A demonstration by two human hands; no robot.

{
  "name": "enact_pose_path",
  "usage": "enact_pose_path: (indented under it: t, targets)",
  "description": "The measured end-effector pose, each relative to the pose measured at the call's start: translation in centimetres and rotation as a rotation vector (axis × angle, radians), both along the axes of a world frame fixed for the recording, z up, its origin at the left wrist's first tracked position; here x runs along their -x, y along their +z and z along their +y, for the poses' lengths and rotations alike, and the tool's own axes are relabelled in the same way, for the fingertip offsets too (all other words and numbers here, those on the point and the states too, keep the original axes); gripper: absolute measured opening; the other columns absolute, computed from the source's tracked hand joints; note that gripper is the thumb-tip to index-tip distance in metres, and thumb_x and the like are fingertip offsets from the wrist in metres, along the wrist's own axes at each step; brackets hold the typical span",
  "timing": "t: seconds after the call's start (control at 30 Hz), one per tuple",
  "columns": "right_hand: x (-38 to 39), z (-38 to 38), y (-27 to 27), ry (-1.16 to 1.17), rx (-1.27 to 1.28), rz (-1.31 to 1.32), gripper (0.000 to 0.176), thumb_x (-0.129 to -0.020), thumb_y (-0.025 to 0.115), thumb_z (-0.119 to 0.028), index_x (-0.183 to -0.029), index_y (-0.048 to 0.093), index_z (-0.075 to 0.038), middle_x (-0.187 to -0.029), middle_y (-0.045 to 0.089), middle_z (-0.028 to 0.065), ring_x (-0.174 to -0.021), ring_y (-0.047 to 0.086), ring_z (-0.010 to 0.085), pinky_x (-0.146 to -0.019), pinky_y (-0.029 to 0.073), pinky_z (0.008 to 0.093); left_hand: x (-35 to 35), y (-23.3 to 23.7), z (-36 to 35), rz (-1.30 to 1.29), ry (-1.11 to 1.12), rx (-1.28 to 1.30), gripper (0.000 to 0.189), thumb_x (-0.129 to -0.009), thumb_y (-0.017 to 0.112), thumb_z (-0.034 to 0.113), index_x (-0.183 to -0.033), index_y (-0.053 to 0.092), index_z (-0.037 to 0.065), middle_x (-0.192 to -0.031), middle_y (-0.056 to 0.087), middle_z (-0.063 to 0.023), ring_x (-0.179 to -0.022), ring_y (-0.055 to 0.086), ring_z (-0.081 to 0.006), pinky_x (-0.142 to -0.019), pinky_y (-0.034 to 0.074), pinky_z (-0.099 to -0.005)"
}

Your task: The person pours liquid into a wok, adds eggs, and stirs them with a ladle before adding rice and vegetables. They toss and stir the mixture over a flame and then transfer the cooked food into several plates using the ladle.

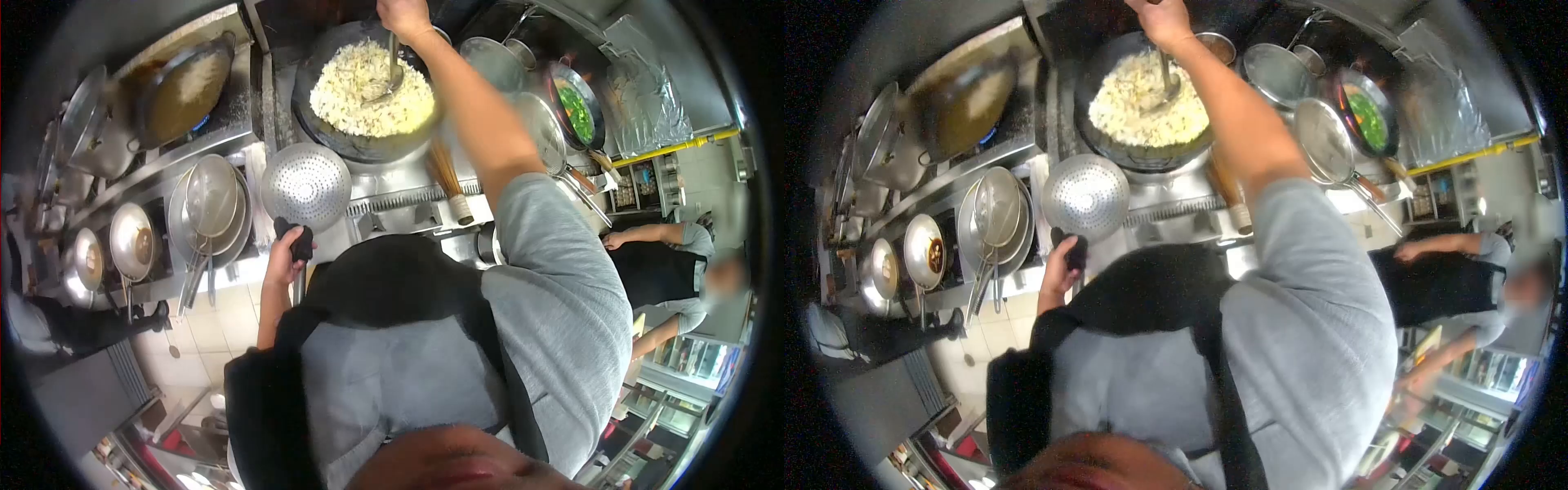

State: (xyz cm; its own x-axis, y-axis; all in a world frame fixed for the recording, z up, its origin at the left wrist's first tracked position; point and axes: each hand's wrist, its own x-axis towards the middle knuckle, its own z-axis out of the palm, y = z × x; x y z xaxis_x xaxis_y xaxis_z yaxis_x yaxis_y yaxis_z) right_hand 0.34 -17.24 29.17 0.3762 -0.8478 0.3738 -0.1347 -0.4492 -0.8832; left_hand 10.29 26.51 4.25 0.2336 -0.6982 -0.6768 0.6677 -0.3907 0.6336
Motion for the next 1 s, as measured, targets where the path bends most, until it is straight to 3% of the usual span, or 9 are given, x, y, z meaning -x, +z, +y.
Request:
enact_pose_path:
  t: [0.17, 0.33, 0.4, 0.57, 0.7, 0.77, 0.87, 0.97, 1.0]
  targets:
    - [-2.3, 0.1, -7.0, 0.073, 0.164, 0.015, 0.040, -0.097, 0.065, -0.033, -0.071, 0.062, -0.003, -0.063, 0.055, 0.0024, -0.061, 0.052, 0.0168, -0.059, 0.043, 0.0391, -1.8, -0.3, 0.9, -0.071, 0.056, 0.020, 0.032, -0.094, 0.068, 0.034, -0.103, 0.062, 0.005, -0.077, 0.070, -0.0128, -0.042, 0.050, -0.0106, -0.035, 0.034, -0.0207]
    - [-3.0, -0.4, -3.1, 0.085, 0.006, -0.088, 0.039, -0.095, 0.069, -0.033, -0.073, 0.067, 0.000, -0.059, 0.056, 0.0027, -0.057, 0.054, 0.0166, -0.058, 0.042, 0.0387, -2.4, 0.6, 1.9, -0.051, 0.079, 0.093, 0.031, -0.094, 0.068, 0.032, -0.101, 0.062, 0.003, -0.078, 0.070, -0.0146, -0.043, 0.053, -0.0117, -0.034, 0.034, -0.0212]
    - [-3.8, -0.7, -7.5, 0.070, 0.217, -0.222, 0.021, -0.097, 0.071, -0.020, -0.080, 0.065, -0.007, -0.058, 0.054, -0.0010, -0.045, 0.049, 0.0122, -0.042, 0.037, 0.0313, -2.5, 0.7, 1.9, -0.070, 0.086, 0.062, 0.030, -0.094, 0.068, 0.032, -0.101, 0.062, 0.003, -0.078, 0.070, -0.0149, -0.043, 0.053, -0.0120, -0.034, 0.034, -0.0213]
    - [-2.0, -1.7, -1.2, 0.068, -0.036, -0.048, 0.040, -0.097, 0.067, -0.032, -0.072, 0.063, -0.001, -0.059, 0.055, 0.0024, -0.057, 0.052, 0.0176, -0.058, 0.043, 0.0393, -2.2, 1.8, 2.2, -0.081, 0.134, 0.039, 0.030, -0.093, 0.068, 0.031, -0.099, 0.062, 0.002, -0.078, 0.070, -0.0156, -0.041, 0.051, -0.0126, -0.034, 0.034, -0.0216]
    - [-3.8, -8.6, -12.6, -0.136, 0.688, -0.367, 0.035, -0.099, 0.065, -0.026, -0.073, 0.062, -0.002, -0.057, 0.055, 0.0014, -0.053, 0.056, 0.0204, -0.053, 0.043, 0.0369, -2.3, 1.2, 2.9, -0.033, 0.121, 0.033, 0.029, -0.094, 0.067, 0.030, -0.099, 0.062, 0.002, -0.078, 0.070, -0.0155, -0.043, 0.052, -0.0132, -0.034, 0.033, -0.0216]
    - [-1.5, -8.0, -6.9, -0.064, -0.187, -0.253, 0.035, -0.098, 0.065, -0.023, -0.068, 0.060, -0.007, -0.054, 0.053, 0.0008, -0.044, 0.050, 0.0184, -0.044, 0.037, 0.0355, -2.4, 1.1, 2.8, -0.047, 0.173, 0.055, 0.028, -0.095, 0.066, 0.029, -0.100, 0.061, 0.002, -0.078, 0.070, -0.0157, -0.045, 0.053, -0.0134, -0.034, 0.033, -0.0214]
    - [2.8, -5.3, 0.4, 0.009, -0.272, -0.465, 0.040, -0.098, 0.065, -0.022, -0.061, 0.050, -0.015, -0.051, 0.044, -0.0038, -0.036, 0.038, 0.0112, -0.036, 0.025, 0.0323, -2.6, 1.5, 3.4, -0.055, 0.169, 0.047, 0.027, -0.095, 0.066, 0.028, -0.102, 0.061, 0.003, -0.078, 0.070, -0.0159, -0.046, 0.054, -0.0135, -0.035, 0.034, -0.0214]
    - [2.3, -6.9, -6.4, -0.205, -0.182, -0.494, 0.041, -0.098, 0.064, -0.023, -0.061, 0.045, -0.017, -0.047, 0.041, -0.0038, -0.034, 0.035, 0.0108, -0.034, 0.024, 0.0318, -2.9, 0.5, 3.5, -0.059, 0.206, 0.030, 0.029, -0.097, 0.064, 0.032, -0.105, 0.061, 0.004, -0.080, 0.068, -0.0150, -0.041, 0.047, -0.0138, -0.034, 0.031, -0.0228]
    - [2.9, -8.6, -9.2, -0.020, -0.312, -0.516, 0.020, -0.096, 0.072, -0.023, -0.085, 0.071, -0.007, -0.061, 0.059, -0.0010, -0.052, 0.056, 0.0125, -0.050, 0.044, 0.0306, -3.0, 0.4, 3.5, -0.052, 0.221, 0.024, 0.029, -0.098, 0.064, 0.032, -0.103, 0.061, 0.004, -0.081, 0.068, -0.0149, -0.041, 0.047, -0.0138, -0.034, 0.031, -0.0229]
